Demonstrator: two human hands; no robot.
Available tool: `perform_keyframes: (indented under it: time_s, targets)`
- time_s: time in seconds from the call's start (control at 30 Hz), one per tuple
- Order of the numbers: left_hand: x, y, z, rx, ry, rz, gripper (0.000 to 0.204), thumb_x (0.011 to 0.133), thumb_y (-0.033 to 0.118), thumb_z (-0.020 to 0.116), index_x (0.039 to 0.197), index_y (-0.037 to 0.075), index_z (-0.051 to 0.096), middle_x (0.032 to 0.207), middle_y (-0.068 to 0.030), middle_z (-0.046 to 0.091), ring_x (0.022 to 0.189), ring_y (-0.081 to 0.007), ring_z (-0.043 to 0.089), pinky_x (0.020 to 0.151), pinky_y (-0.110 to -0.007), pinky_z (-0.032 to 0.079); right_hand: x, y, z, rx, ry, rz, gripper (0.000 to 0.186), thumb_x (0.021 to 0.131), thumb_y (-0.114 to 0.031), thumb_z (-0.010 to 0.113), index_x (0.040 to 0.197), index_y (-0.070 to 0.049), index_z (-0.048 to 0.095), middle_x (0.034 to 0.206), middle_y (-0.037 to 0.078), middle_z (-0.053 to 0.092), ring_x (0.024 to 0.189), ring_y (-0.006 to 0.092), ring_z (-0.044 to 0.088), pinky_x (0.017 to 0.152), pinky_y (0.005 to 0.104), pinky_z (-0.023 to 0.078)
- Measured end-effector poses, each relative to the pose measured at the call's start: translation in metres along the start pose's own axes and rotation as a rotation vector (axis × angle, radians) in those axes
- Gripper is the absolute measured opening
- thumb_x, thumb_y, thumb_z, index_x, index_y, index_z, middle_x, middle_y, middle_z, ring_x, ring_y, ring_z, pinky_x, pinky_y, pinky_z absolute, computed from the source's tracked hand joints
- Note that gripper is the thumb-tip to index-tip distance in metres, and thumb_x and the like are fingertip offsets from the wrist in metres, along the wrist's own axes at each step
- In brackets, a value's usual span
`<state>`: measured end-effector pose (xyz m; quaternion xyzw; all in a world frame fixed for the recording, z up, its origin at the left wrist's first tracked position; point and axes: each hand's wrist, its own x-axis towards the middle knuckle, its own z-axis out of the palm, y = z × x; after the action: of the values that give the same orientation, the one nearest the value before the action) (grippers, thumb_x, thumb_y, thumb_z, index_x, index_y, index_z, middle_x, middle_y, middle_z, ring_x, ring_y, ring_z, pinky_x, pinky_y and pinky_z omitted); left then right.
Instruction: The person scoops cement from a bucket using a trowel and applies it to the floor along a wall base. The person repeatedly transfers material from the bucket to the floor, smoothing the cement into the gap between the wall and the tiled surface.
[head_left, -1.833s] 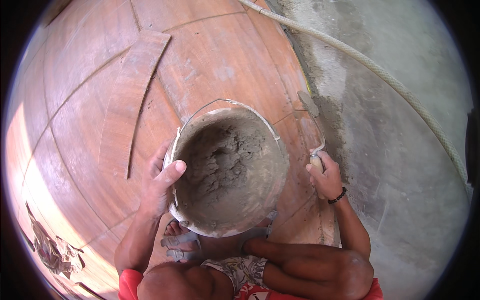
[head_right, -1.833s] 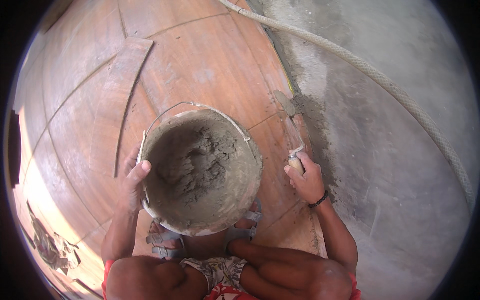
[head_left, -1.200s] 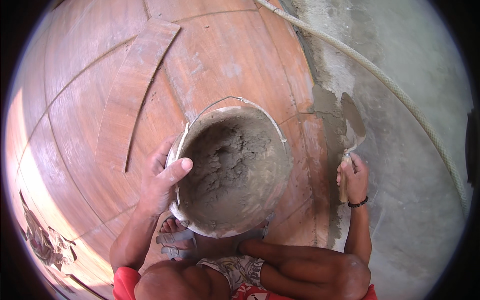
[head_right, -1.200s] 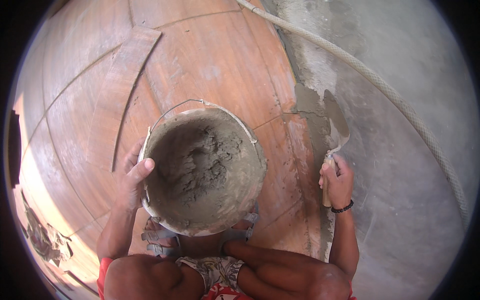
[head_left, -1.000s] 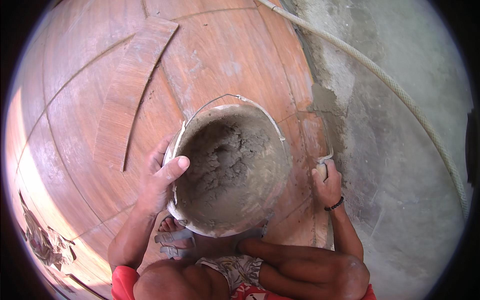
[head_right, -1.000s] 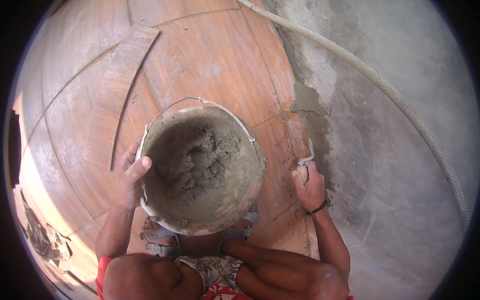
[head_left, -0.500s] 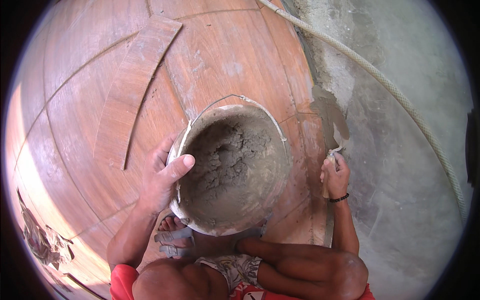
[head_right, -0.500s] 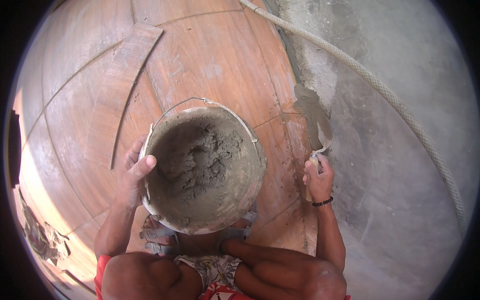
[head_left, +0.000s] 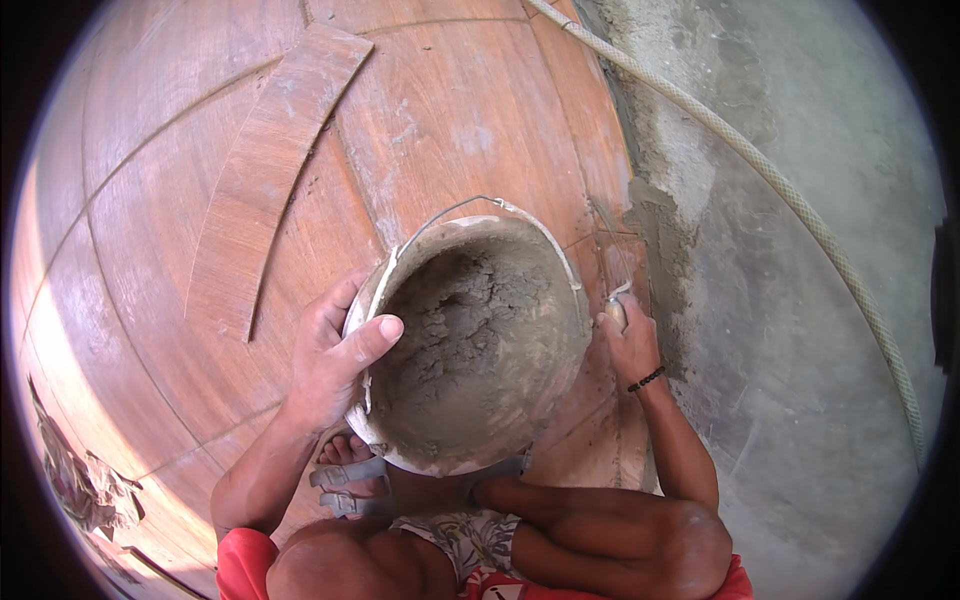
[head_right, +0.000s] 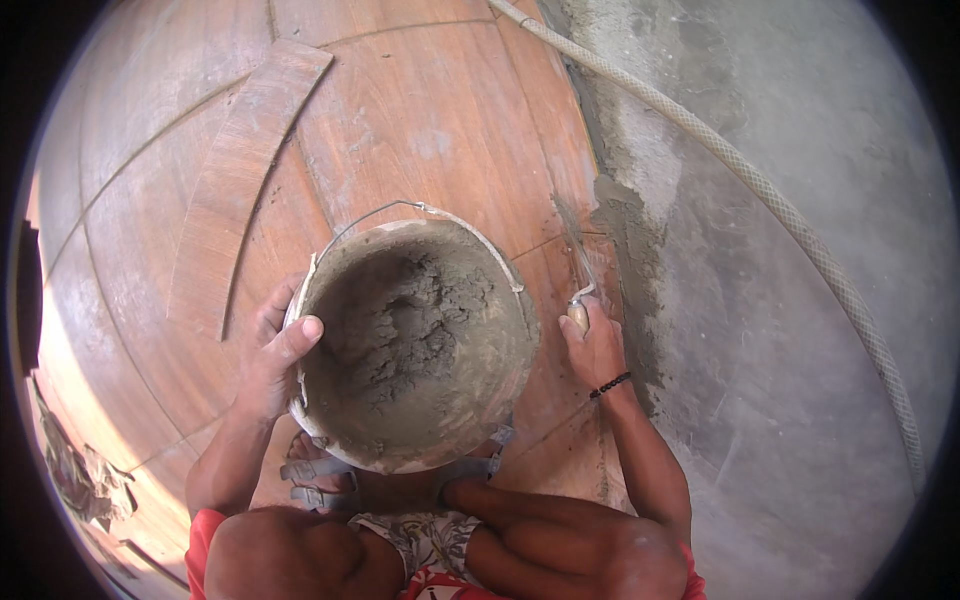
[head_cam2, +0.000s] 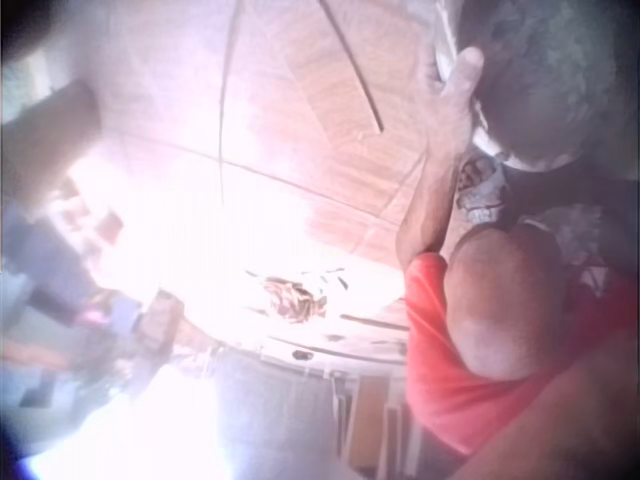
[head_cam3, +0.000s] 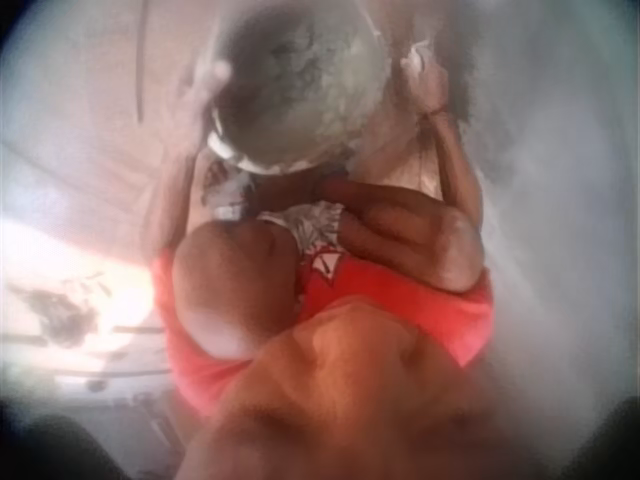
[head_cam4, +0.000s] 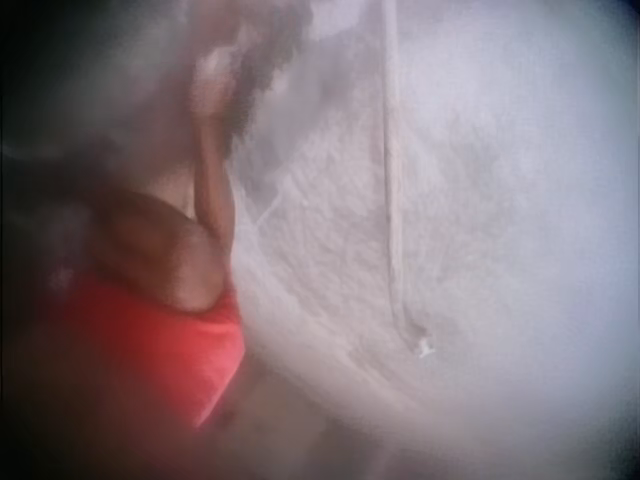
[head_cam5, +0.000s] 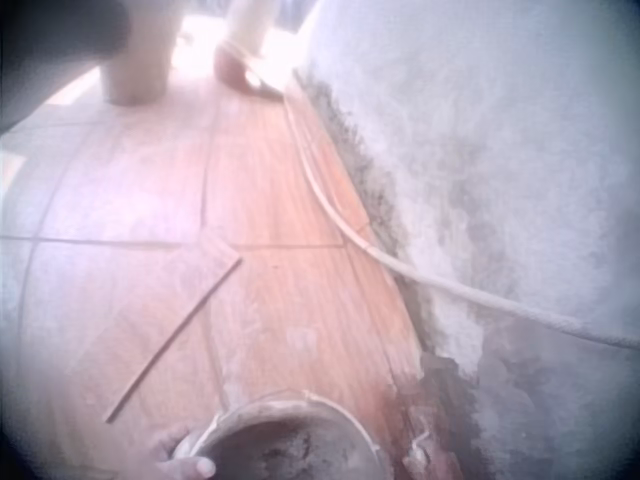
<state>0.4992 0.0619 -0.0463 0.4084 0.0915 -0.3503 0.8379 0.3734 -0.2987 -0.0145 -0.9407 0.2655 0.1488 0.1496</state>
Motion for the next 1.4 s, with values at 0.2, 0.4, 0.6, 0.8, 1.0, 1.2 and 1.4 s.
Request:
perform_keyframes:
  time_s: [0.2, 0.4, 0.6, 0.8, 1.0, 1.2, 1.4]
  targets:
    - [0.001, 0.001, 0.003, -0.001, 0.01, -0.034, 0.056, 0.086, 0.019, 0.073, 0.131, -0.006, 0.051, 0.121, -0.0115, 0.061, 0.111, -0.0168, 0.056, 0.099, -0.032, 0.042, 0.025, 0.009, -0.029, 0.352, 0.128, 0.153, 0.041, 0.088, -0.017, 0.065, 0.121, 0.007, 0.055, 0.078, 0.01, 0.062, 0.052, 0.0129, 0.055, 0.049, 0.0298, 0.045]
    - [0.0, 0.001, 0.002, -0.01, 0.011, -0.027, 0.053, 0.086, 0.018, 0.073, 0.13, -0.005, 0.052, 0.119, -0.0105, 0.062, 0.108, -0.0158, 0.057, 0.097, -0.031, 0.043, 0.006, 0.003, -0.046, 0.473, 0.189, 0.227, 0.041, 0.092, -0.017, 0.062, 0.125, 0.006, 0.054, 0.076, 0.003, 0.057, 0.054, 0.0076, 0.052, 0.046, 0.0235, 0.041]
    - [0.001, -0.001, -0.002, 0.003, -0.001, -0.035, 0.05, 0.086, 0.019, 0.073, 0.126, -0.004, 0.054, 0.115, -0.0084, 0.063, 0.105, -0.0141, 0.057, 0.094, -0.029, 0.044, -0.017, 0.015, -0.045, 0.252, 0.269, 0.148, 0.041, 0.091, -0.016, 0.063, 0.123, 0.008, 0.054, 0.081, 0.007, 0.061, 0.058, 0.0117, 0.056, 0.053, 0.027, 0.046]
    - [0.0, -0.001, 0.0, -0.015, 0.007, -0.014, 0.049, 0.086, 0.018, 0.073, 0.126, -0.004, 0.055, 0.115, -0.008, 0.063, 0.105, -0.0138, 0.057, 0.094, -0.029, 0.044, -0.019, 0.025, -0.037, -0.098, 0.274, -0.162, 0.04, 0.088, -0.014, 0.066, 0.12, 0.008, 0.055, 0.087, 0.019, 0.064, 0.069, 0.0232, 0.064, 0.067, 0.0336, 0.051]
    - [0.001, -0.001, 0.004, -0.028, 0.038, 0.007, 0.053, 0.086, 0.016, 0.073, 0.13, -0.005, 0.052, 0.118, -0.0101, 0.062, 0.108, -0.0153, 0.056, 0.097, -0.031, 0.043, 0.02, -0.019, -0.037, 0.383, -0.011, -0.029, 0.036, 0.093, -0.018, 0.064, 0.121, 0.003, 0.057, 0.077, 0.003, 0.059, 0.054, 0.0088, 0.055, 0.05, 0.0249, 0.045]
    - [0.001, 0.003, 0.002, -0.018, 0.028, -0.035, 0.05, 0.086, 0.016, 0.072, 0.128, -0.004, 0.053, 0.116, -0.0095, 0.062, 0.106, -0.0143, 0.057, 0.095, -0.03, 0.044, 0.047, -0.01, -0.076, 0.557, 0.006, 0.24, 0.035, 0.094, -0.023, 0.06, 0.12, 0.001, 0.059, 0.074, 0.003, 0.058, 0.052, 0.0092, 0.055, 0.043, 0.024, 0.045]
    - [0.0, 0.001, 0.0, -0.001, 0.009, -0.06, 0.048, 0.087, 0.018, 0.072, 0.126, -0.003, 0.055, 0.112, -0.0078, 0.064, 0.102, -0.0133, 0.058, 0.092, -0.029, 0.046, 0.001, 0.001, -0.1, 0.538, 0.071, 0.27, 0.04, 0.094, -0.021, 0.06, 0.124, 0.004, 0.055, 0.076, 0.005, 0.06, 0.052, 0.0104, 0.057, 0.043, 0.0244, 0.046]
